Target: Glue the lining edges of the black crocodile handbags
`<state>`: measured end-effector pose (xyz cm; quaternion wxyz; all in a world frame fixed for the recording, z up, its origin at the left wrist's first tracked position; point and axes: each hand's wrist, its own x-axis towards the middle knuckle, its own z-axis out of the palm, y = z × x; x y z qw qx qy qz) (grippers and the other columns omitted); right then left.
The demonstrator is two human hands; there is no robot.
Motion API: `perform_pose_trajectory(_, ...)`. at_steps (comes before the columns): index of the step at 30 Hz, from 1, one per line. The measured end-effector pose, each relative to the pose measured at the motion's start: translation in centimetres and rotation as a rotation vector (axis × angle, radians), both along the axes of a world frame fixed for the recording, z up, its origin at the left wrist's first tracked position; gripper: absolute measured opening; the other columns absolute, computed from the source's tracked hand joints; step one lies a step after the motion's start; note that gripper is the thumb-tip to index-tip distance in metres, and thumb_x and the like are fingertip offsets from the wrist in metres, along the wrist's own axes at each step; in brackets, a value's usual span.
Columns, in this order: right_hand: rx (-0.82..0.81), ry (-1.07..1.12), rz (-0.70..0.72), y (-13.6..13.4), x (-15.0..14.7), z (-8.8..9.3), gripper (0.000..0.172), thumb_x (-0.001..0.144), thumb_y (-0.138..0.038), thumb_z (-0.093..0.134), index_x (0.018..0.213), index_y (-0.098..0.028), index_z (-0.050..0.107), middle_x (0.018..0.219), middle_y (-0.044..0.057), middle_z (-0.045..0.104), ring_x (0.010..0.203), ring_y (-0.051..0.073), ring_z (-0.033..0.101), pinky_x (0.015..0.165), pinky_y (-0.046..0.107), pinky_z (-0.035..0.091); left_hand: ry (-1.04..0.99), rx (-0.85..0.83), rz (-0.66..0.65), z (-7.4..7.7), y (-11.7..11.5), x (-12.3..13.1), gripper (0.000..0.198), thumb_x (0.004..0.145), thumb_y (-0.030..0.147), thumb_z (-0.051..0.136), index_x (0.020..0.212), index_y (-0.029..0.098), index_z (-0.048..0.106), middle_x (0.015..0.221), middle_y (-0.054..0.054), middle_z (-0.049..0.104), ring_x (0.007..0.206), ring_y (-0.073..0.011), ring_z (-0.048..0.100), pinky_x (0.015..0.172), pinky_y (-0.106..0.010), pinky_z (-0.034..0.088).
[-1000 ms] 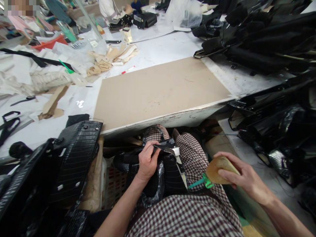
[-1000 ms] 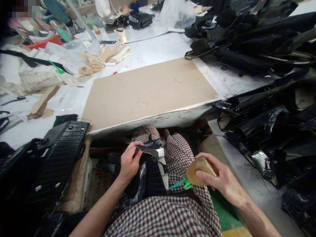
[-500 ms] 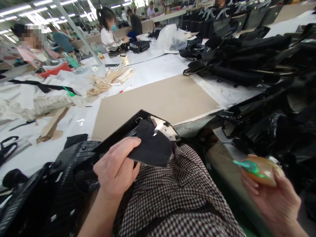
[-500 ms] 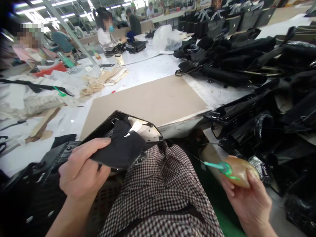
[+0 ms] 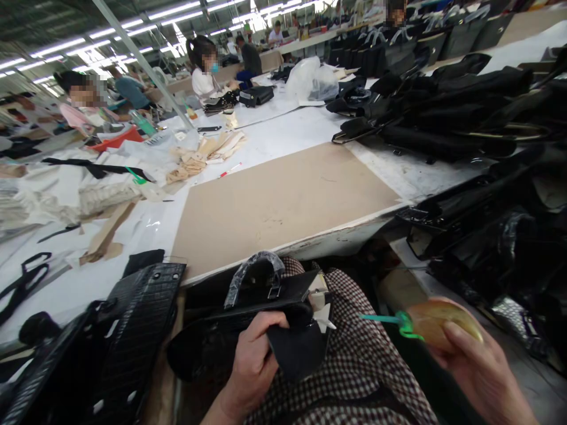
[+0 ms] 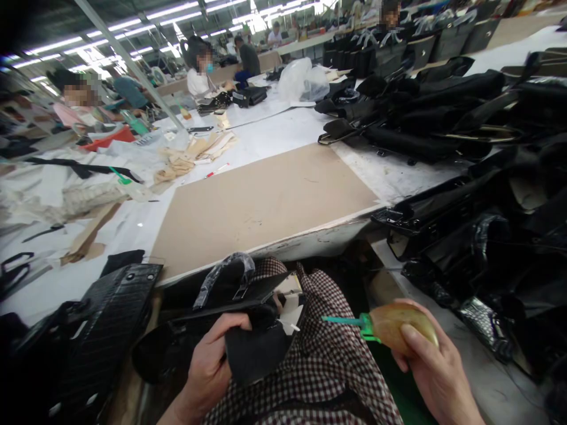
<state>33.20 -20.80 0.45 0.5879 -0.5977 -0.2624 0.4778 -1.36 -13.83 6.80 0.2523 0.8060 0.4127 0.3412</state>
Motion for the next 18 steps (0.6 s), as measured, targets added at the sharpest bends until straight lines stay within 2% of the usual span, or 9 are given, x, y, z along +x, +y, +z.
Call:
perform_pose_trajectory(2,-0.059,-0.004,0.030,1.4,-0.5,0.6,0.041,0.083,-0.042,0.072,0.119,-0.027,0.061,0.095,0.004,0.063,0.063,0.021,0.056,0.040,0.026,0.046,-0.021,-0.081,-0.037,0.3,0.5,-0.2,0.011,0.091,0.009,0.055,0.086,0.017,0.061,0.091,-0.005,0.065,0.081,-0.0147,0.064,0.073,-0.022,0.052)
perform_pose_trajectory(5,-0.085,-0.166,0.136,3.7,-0.9,1.4,0.047,0.078,-0.045,0.077,0.118,-0.026,0.060,0.093,0.004,0.063,0.059,0.018,0.054,0.045,0.026,0.049,-0.054,-0.170,-0.061,0.7,1.4,-0.6,0.011,0.091,0.012,0.057,0.083,0.017,0.062,0.089,-0.005,0.066,0.081,-0.0150,0.065,0.074,-0.021,0.052)
perform_pose_trajectory(10,-0.056,-0.398,0.242,6.7,-1.2,2.1,0.048,0.075,-0.049,0.078,0.114,-0.026,0.060,0.093,0.003,0.067,0.064,0.020,0.061,0.047,0.025,0.052,-0.097,-0.233,-0.087,0.8,2.1,-1.6,0.009,0.091,0.014,0.060,0.084,0.018,0.063,0.088,-0.004,0.066,0.080,-0.0142,0.064,0.074,-0.019,0.051)
perform_pose_trajectory(14,0.025,-0.513,0.261,7.8,-1.3,2.4,0.048,0.075,-0.047,0.078,0.114,-0.026,0.061,0.100,0.004,0.069,0.079,0.024,0.067,0.065,0.029,0.058,-0.115,-0.254,-0.094,0.5,2.2,-2.1,0.008,0.093,0.017,0.060,0.087,0.018,0.065,0.089,-0.004,0.067,0.081,-0.0145,0.065,0.074,-0.019,0.051)
perform_pose_trajectory(18,0.092,-0.608,0.316,8.7,-1.2,2.1,0.050,0.076,-0.047,0.079,0.118,-0.026,0.059,0.108,0.006,0.067,0.090,0.027,0.067,0.079,0.035,0.057,-0.123,-0.241,-0.094,0.5,2.3,-2.0,0.009,0.094,0.021,0.059,0.087,0.018,0.064,0.089,-0.005,0.067,0.081,-0.0145,0.065,0.076,-0.019,0.052)
